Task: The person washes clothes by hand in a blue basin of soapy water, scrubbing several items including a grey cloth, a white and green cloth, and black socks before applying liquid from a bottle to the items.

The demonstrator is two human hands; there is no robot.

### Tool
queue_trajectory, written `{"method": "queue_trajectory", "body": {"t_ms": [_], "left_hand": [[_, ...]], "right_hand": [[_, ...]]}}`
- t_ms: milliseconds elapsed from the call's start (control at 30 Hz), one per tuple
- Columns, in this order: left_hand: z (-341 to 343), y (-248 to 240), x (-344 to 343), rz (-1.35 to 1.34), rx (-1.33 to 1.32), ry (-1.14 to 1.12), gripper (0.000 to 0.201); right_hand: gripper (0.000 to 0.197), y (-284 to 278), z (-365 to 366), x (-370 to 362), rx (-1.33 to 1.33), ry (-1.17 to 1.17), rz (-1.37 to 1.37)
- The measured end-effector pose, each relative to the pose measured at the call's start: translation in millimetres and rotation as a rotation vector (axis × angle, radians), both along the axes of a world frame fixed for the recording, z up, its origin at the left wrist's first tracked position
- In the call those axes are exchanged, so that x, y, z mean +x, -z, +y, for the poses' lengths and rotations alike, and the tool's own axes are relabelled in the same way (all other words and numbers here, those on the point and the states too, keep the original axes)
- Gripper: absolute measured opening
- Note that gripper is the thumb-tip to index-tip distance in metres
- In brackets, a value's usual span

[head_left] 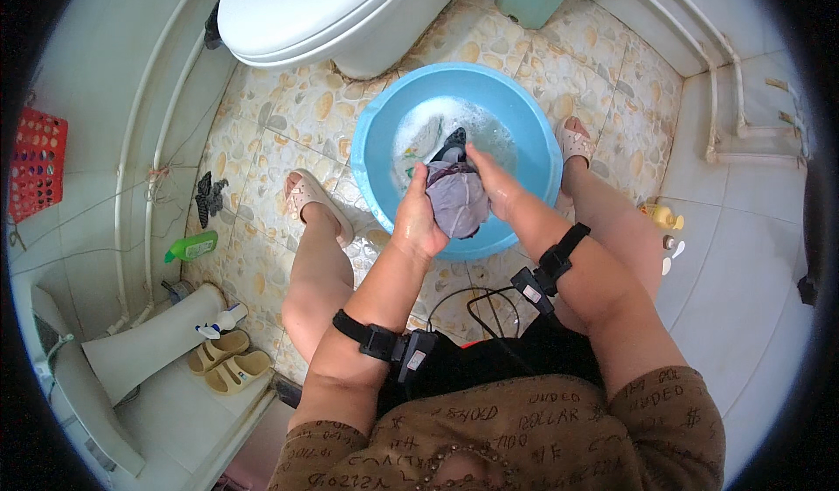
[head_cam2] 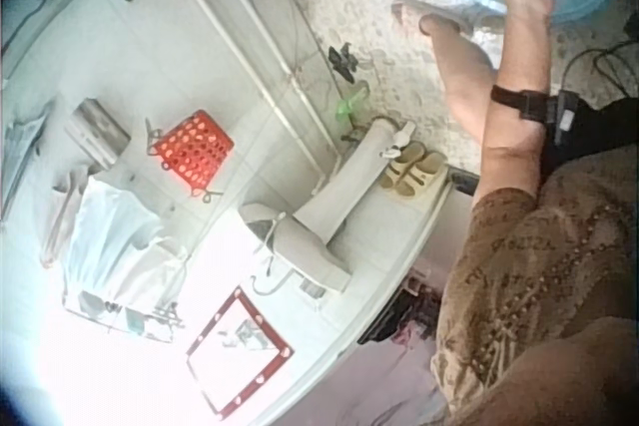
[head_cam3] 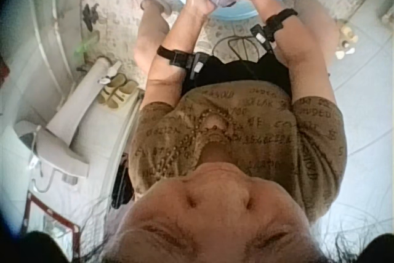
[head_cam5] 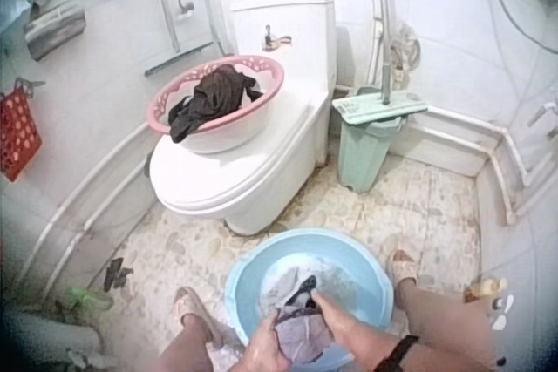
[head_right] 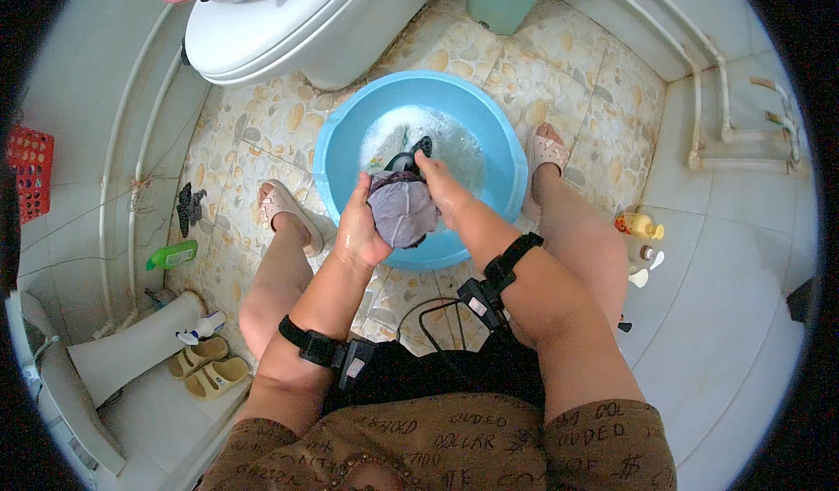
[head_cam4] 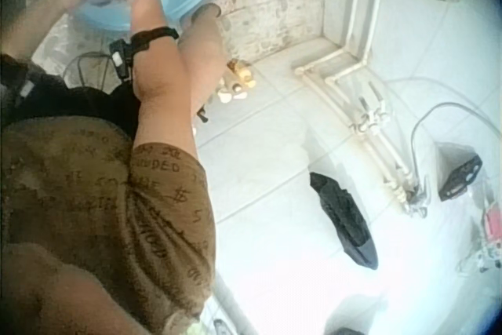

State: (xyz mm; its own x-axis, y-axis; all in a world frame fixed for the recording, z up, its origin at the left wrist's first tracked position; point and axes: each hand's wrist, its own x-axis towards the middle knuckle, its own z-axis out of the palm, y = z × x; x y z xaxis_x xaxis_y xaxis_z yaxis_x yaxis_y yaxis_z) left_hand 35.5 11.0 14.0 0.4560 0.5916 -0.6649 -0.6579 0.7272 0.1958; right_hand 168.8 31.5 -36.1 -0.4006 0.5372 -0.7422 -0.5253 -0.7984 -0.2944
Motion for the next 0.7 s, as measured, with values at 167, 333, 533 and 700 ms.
{"method": "queue_trajectory", "body": {"t_ms": [167, 333, 533, 700], "left_hand": [[1.4, 24.8, -6.5, 0.254, 0.06, 0.048, 0.055], [0.5, 18.3, -0.1, -0.015, -0.186, 0.097, 0.074], [3.4, 32.3, -9.6, 0.112, -0.052, 0.115, 0.04], [-5.6, 11.7, 18.3, 0.278, -0.071, -0.114, 0.035]], "right_hand": [[0.034, -12.9, 17.5, -2.2, 0.271, 0.033, -0.478], [0.023, -40.7, 6.4, -20.9, 0.849, -0.207, -0.926], [0.015, -64.9, -37.2, -44.9, 1.268, -0.637, -0.948], [0.024, -41.8, -14.0, -32.1, 1.043, -0.534, -1.281]]}}
